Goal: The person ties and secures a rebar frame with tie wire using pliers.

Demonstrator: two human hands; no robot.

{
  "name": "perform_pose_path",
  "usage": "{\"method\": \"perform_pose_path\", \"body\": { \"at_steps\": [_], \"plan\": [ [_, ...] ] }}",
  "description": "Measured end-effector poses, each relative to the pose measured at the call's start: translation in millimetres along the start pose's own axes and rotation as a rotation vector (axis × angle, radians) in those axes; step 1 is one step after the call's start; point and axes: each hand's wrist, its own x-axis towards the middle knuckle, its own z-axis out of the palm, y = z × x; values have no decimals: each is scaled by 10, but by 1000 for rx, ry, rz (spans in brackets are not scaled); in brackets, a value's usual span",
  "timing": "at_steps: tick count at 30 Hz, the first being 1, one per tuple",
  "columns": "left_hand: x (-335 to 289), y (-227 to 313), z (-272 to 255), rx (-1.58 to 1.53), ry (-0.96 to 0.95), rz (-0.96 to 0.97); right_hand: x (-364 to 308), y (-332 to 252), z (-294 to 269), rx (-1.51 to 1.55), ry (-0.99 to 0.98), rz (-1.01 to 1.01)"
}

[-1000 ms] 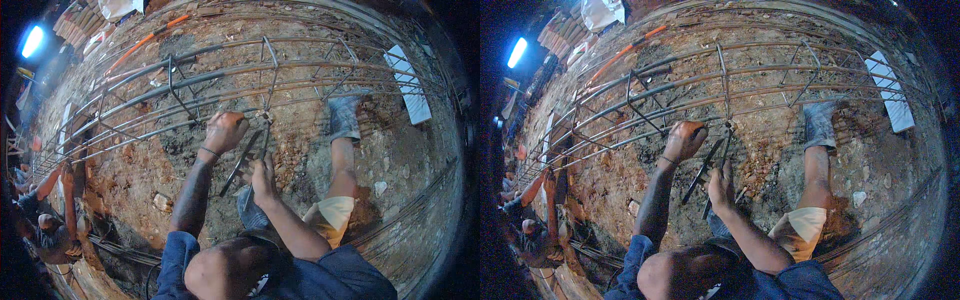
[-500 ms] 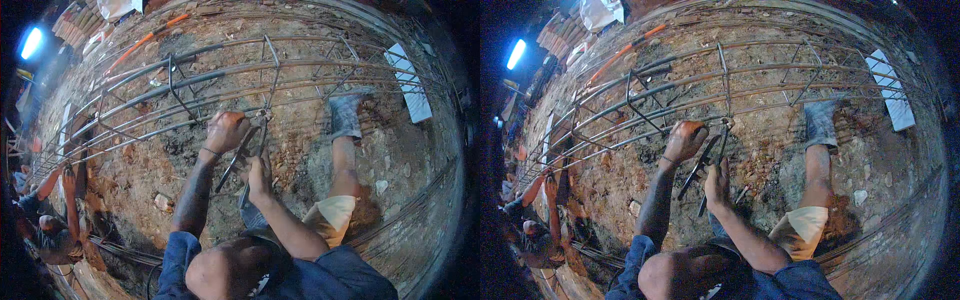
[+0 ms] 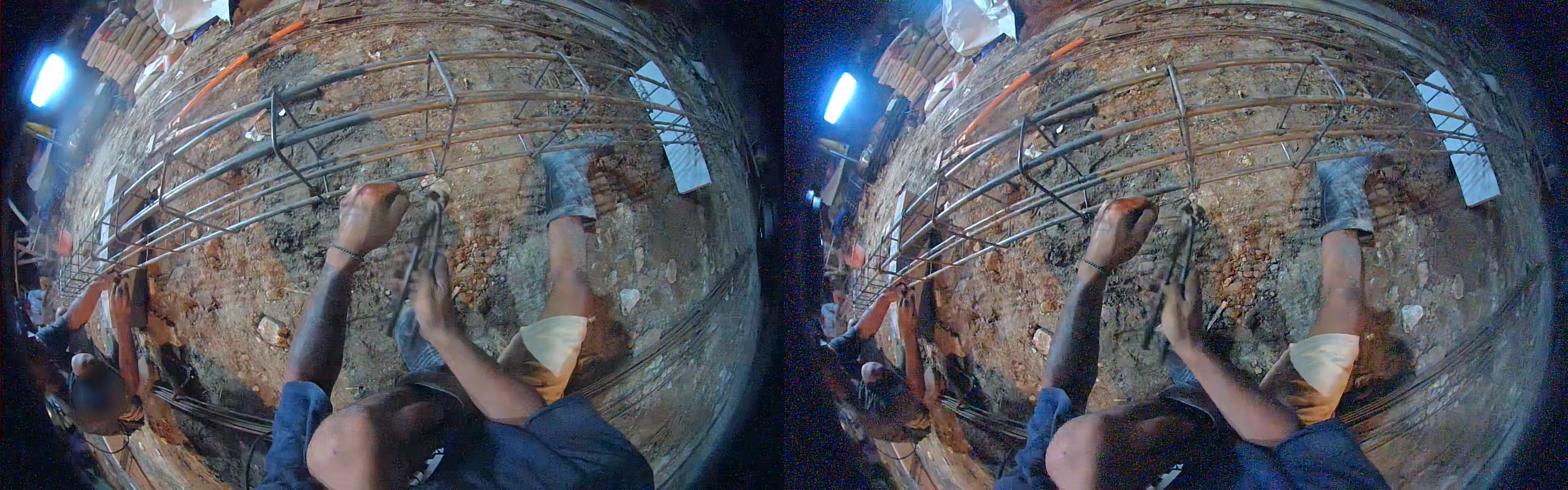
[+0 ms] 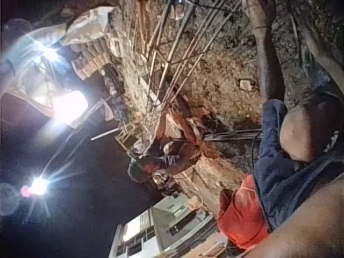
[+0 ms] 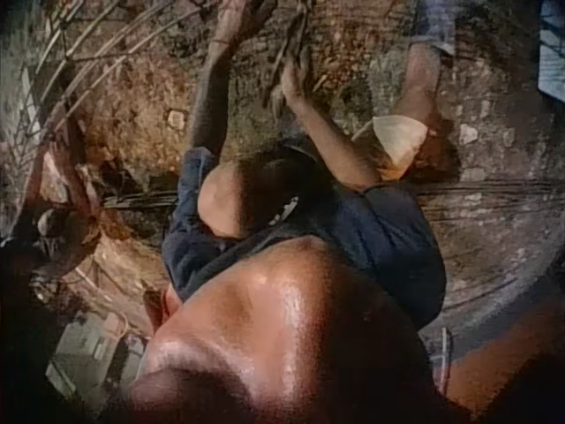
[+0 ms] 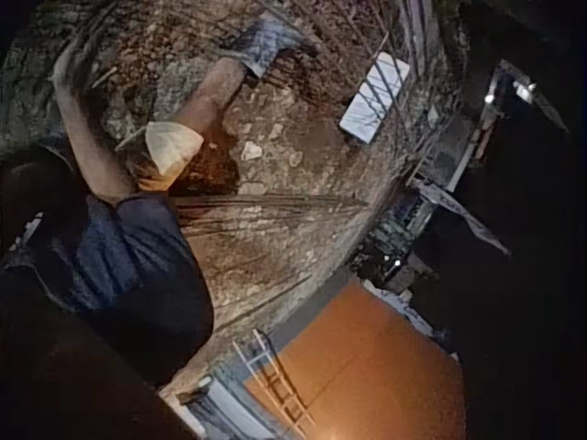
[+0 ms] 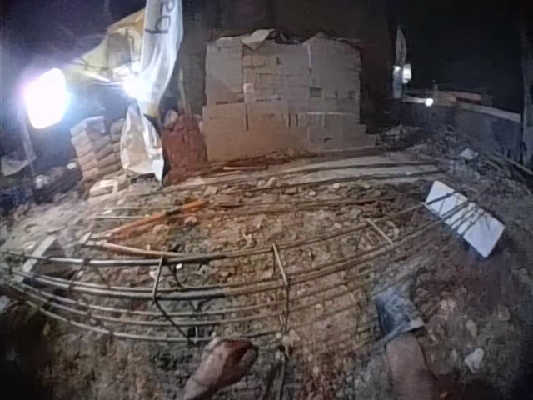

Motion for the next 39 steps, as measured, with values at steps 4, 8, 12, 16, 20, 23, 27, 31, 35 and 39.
{"method": "perform_pose_path", "body": {
  "at_steps": [4, 8, 12, 16, 20, 23, 27, 31, 35, 39],
  "plan": [
    [-19, 28, -53, 50, 63, 42, -52, -116, -456, -490, 59, -1],
    [59, 308, -146, 77, -145, -133, 154, 382, -825, -648, 111, 85],
    [-44, 302, -102, 28, -217, -193, 253, 249, -766, -985, 223, -111],
    [-14, 356, -110, 26, -192, -241, 588, -357, -648, -578, 252, -250],
    [86, 329, 14, 316, -29, -67, 694, -468, -559, -467, 195, -228],
    [141, 307, 278, 428, 23, -72, 400, 61, -608, -762, 266, -264],
    [308, 326, 197, 317, -55, -131, -54, 596, -784, -1223, 156, -293],
    [369, 281, 160, 385, -75, -7, -6, 612, -947, -1444, -72, -346],
    [432, 269, 209, 373, -112, -107, 188, 916, -1050, -1092, 61, 6],
    [368, 209, 102, 275, -81, -152, 29, 56, -950, -226, 14, 241]
  ]
}}
